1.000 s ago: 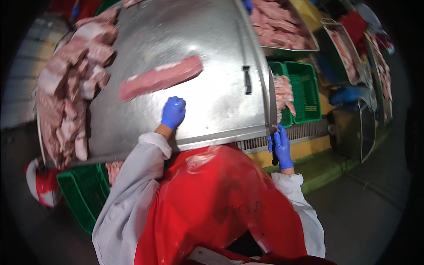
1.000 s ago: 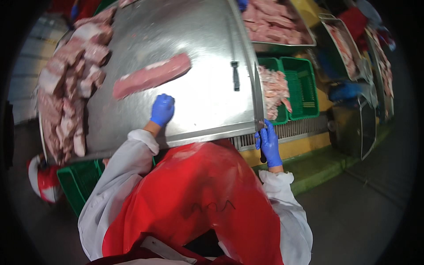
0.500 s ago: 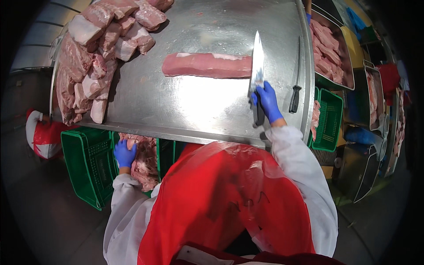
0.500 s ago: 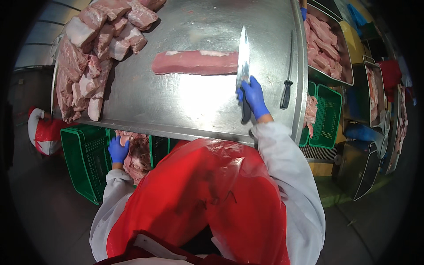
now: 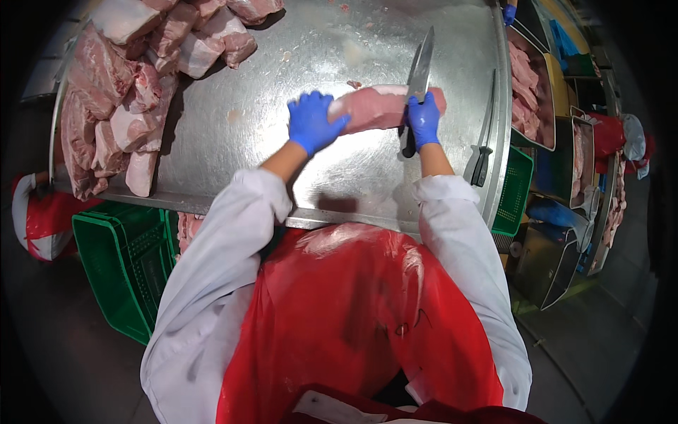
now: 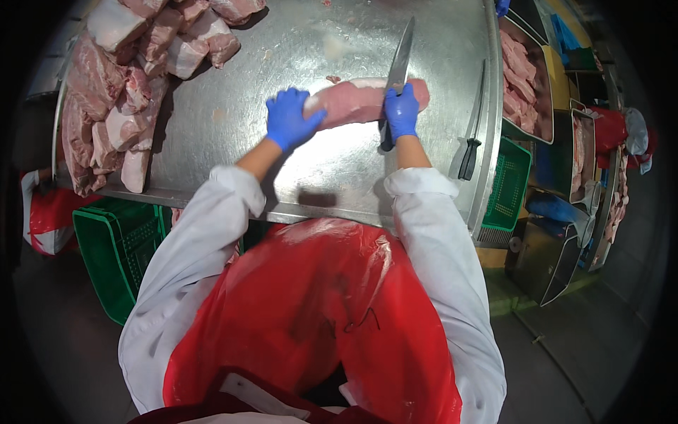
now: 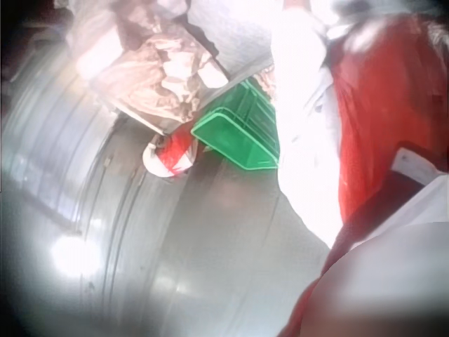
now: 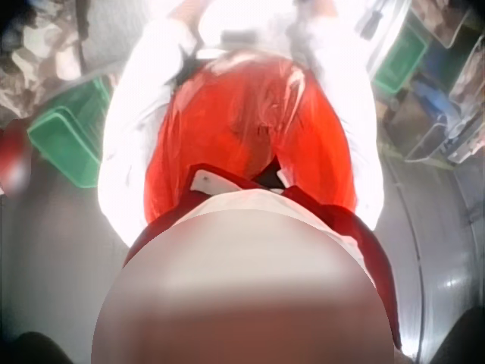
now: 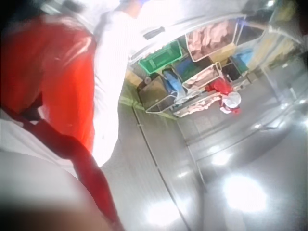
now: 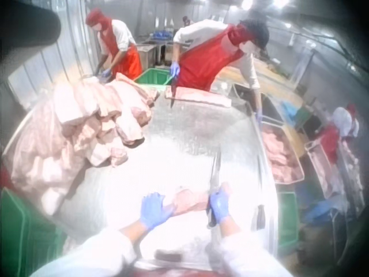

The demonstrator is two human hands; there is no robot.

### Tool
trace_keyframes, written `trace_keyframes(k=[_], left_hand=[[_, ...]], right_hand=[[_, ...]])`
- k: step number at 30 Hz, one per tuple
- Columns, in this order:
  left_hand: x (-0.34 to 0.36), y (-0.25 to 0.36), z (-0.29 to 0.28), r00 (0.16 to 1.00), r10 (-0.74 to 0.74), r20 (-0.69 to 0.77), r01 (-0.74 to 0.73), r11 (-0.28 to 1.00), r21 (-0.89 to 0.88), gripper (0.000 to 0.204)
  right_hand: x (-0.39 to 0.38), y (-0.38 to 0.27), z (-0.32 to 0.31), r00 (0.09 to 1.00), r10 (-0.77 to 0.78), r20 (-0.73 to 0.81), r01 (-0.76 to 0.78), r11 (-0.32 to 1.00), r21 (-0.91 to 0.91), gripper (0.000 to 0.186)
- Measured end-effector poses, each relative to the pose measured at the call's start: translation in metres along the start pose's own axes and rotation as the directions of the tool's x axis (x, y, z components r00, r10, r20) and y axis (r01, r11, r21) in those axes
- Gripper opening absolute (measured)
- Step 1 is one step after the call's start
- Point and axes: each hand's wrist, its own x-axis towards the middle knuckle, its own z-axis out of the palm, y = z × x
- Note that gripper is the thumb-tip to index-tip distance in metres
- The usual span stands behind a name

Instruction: The person trims fat and connective tissue from large cuts of raw meat using a knife on a stainless steel table. They repeatedly reposition the meat, slice off unwanted portions, and place trimmed pieces into green crates below the table.

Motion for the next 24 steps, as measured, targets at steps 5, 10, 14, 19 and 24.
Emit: trace_keyframes(k=[5, 10, 14, 19, 24], left_hand=[[-0.075, 0.017, 0.024, 0.964, 0.023, 0.266, 0.102, 0.890, -0.445, 0.057], [-0.028, 0.039, 0.050, 0.890, -0.135, 0.435, 0.430, 0.562, -0.707, 0.043], [-0.009, 0.052, 0.060, 0.877, -0.141, 0.460, 0.451, 0.572, -0.685, 0.028], [-0.011, 0.062, 0.075, 0.922, -0.173, 0.345, 0.374, 0.628, -0.683, 0.019], [-0.016, 0.041, 0.116, 0.984, -0.069, 0.163, 0.169, 0.635, -0.754, 0.022]], right_hand=[[0.008, -0.010, -0.026, 0.956, 0.138, 0.259, -0.110, 0.987, -0.118, 0.037], [0.008, -0.017, -0.027, 0.954, 0.141, 0.266, -0.079, 0.970, -0.232, 0.040], [0.006, -0.010, -0.027, 0.958, 0.135, 0.252, -0.077, 0.971, -0.226, 0.041], [0.004, -0.002, -0.028, 0.966, 0.108, 0.235, -0.052, 0.971, -0.233, 0.041], [-0.014, -0.041, -0.047, 0.933, 0.125, 0.336, -0.115, 0.992, -0.048, 0.036]])
